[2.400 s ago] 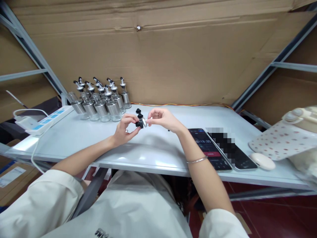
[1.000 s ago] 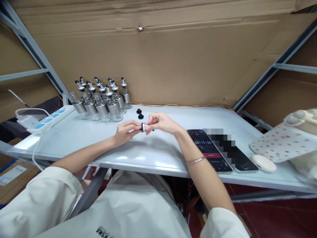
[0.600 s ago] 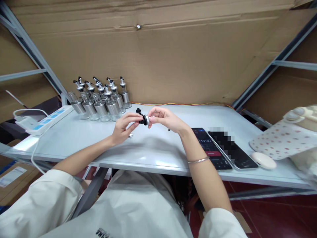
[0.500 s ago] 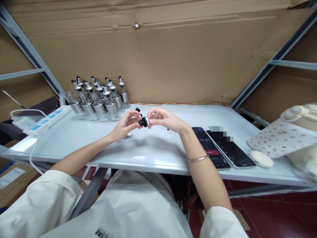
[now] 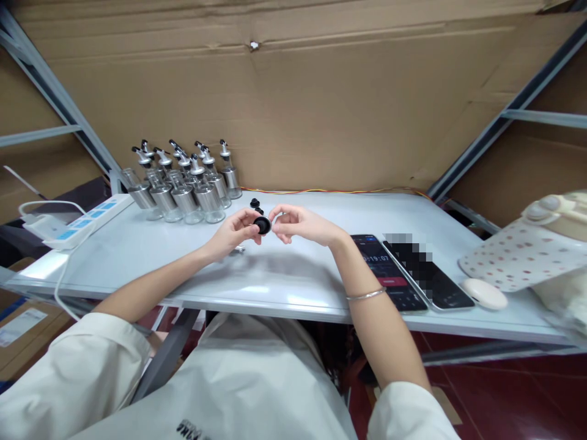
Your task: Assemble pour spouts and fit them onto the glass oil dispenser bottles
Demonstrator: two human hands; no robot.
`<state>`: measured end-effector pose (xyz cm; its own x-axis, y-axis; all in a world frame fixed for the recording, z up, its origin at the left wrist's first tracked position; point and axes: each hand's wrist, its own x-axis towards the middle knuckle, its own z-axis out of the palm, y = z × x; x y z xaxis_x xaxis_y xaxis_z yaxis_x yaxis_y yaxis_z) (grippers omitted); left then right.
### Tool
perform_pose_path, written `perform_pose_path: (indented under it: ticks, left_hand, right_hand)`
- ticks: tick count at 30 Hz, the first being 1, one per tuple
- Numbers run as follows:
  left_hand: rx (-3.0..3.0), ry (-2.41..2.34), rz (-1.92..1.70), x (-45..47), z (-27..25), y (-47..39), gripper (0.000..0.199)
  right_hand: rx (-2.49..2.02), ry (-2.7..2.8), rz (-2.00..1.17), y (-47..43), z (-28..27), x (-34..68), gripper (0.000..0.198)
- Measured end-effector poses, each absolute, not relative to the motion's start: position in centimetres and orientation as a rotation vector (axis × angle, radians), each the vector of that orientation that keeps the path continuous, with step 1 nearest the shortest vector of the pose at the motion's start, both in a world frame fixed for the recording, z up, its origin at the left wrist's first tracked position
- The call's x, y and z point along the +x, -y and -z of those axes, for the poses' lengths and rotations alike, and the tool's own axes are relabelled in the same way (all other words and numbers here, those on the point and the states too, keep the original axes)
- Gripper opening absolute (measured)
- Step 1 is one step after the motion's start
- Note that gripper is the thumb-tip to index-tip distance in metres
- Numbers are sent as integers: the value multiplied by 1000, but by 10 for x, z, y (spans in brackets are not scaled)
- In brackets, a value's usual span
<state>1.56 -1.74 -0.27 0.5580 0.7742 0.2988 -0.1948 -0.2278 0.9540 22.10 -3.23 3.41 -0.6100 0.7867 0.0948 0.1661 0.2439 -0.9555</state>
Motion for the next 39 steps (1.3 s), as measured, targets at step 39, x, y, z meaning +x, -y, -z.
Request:
perform_pose_path:
  ticks: [39]
  left_hand:
    - [1596, -562, -914, 15, 4, 27, 43]
  right_hand:
    - [-968, 1918, -1269, 35, -22, 194, 24]
